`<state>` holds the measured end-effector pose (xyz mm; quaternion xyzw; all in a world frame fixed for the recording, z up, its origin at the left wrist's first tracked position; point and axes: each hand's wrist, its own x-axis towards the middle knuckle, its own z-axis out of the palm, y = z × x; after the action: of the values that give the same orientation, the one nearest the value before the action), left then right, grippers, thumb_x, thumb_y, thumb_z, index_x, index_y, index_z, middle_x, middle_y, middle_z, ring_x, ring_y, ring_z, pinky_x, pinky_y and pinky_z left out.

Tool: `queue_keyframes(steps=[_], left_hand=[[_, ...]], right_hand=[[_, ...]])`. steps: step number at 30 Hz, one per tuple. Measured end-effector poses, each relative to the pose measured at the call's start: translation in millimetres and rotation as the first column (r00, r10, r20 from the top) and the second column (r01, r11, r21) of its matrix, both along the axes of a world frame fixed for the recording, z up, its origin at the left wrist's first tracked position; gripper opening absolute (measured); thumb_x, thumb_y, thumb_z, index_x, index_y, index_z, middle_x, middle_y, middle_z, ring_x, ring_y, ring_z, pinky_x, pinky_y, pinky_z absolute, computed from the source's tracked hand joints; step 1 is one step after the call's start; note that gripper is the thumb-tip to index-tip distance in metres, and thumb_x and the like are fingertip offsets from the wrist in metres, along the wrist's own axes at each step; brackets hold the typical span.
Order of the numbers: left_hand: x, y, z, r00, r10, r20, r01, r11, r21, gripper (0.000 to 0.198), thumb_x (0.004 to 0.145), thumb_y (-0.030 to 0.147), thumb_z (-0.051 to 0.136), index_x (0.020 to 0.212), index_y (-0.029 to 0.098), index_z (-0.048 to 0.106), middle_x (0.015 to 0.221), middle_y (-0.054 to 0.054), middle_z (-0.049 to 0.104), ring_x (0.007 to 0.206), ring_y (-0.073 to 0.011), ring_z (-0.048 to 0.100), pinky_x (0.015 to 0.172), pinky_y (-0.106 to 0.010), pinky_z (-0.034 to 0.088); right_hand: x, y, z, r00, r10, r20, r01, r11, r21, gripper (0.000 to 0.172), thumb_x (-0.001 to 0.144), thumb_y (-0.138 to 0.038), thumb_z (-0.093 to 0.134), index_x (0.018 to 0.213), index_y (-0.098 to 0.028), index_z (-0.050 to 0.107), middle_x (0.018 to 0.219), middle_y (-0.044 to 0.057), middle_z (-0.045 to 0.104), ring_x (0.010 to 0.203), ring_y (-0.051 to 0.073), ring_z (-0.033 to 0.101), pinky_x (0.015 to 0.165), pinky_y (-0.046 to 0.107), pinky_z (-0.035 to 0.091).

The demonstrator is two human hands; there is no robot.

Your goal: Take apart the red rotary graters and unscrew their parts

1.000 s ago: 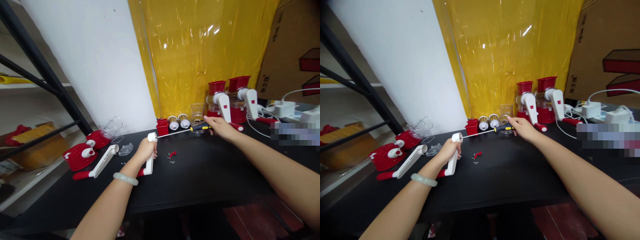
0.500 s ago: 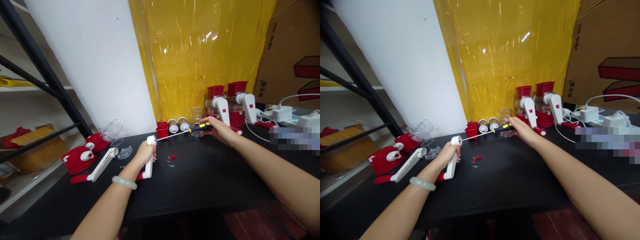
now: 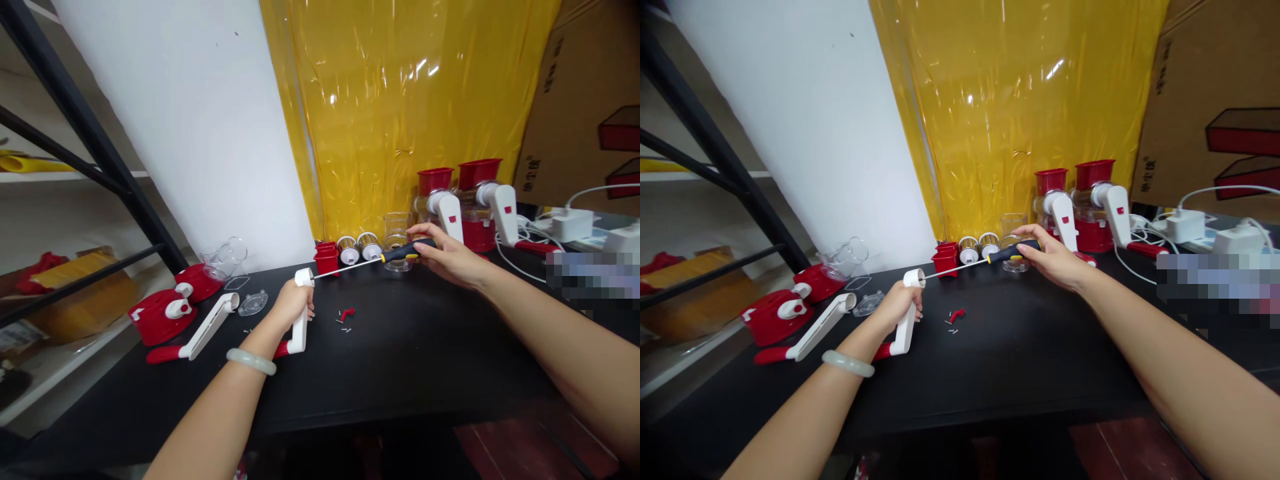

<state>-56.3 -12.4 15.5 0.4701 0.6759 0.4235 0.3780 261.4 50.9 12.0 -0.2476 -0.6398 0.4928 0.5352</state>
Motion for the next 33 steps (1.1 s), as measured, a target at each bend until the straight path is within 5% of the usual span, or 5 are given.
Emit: queue_keyframes(steps=[7,14,22,29,33], left_hand=[[0,0,1.9,1.000,0.014,0.023,-0.014,1.000,0.005,0.011,0.046,0.011,0.046,0.055,0.017,0.048,0.041,0.000,0.050,0.035,-0.0161,0.052,0.038,-0.027,0.046],[-2,1,-1.2,1.000,0.008,0.004,-0.008,1.000,-0.011,0.008,0.047,0.011,0.047,0.051,0.017,0.047,0.040,-0.001,0.050,0.034,-0.0164,0.051,0.037,-0.027,0.045],[-1,1,0.5,1.000,0.004,0.006,-0.004,1.000,-0.018,0.007,0.048,0.012,0.046,0.051,0.017,0.048,0.041,-0.002,0.050,0.034,-0.0165,0.052,0.038,-0.028,0.046],[2,-2,0.9,1.000,0.001,0.011,0.000,1.000,-0.027,0.012,0.045,0.009,0.047,0.054,0.017,0.047,0.041,0.001,0.049,0.034,-0.0152,0.050,0.038,-0.026,0.045],[5,-3,-0.3,1.000,-0.008,0.005,0.009,0.999,-0.037,0.011,0.046,0.010,0.046,0.053,0.018,0.047,0.040,0.000,0.049,0.034,-0.0160,0.051,0.037,-0.026,0.044]], right_hand=[[-1,-5,1.3,0.993,0.079,-0.085,-0.080,0.997,-0.006,0.047,0.067,-0.034,0.085,0.104,-0.033,0.055,0.091,-0.004,0.063,0.081,0.015,0.064,0.087,0.039,0.053],[-5,4,-5.7,0.950,-0.136,0.283,0.135,0.991,0.021,0.046,0.084,-0.067,0.055,0.087,-0.022,0.059,0.052,-0.004,0.051,0.045,0.011,0.047,0.050,0.028,0.045],[-1,9,-9.2,0.993,-0.100,0.071,0.096,0.994,0.051,0.046,0.072,-0.040,0.080,0.110,-0.031,0.056,0.108,0.000,0.059,0.077,0.014,0.061,0.073,0.032,0.055],[-7,3,-5.4,0.995,-0.100,-0.026,0.100,0.995,0.015,0.051,0.062,-0.039,0.086,0.102,-0.029,0.058,0.086,-0.002,0.063,0.076,0.016,0.063,0.072,0.032,0.054],[-9,0,-3.1,0.995,-0.084,-0.051,0.081,0.995,-0.063,0.051,0.068,-0.062,0.076,0.100,-0.026,0.061,0.083,0.002,0.069,0.069,0.019,0.067,0.064,0.033,0.054]])
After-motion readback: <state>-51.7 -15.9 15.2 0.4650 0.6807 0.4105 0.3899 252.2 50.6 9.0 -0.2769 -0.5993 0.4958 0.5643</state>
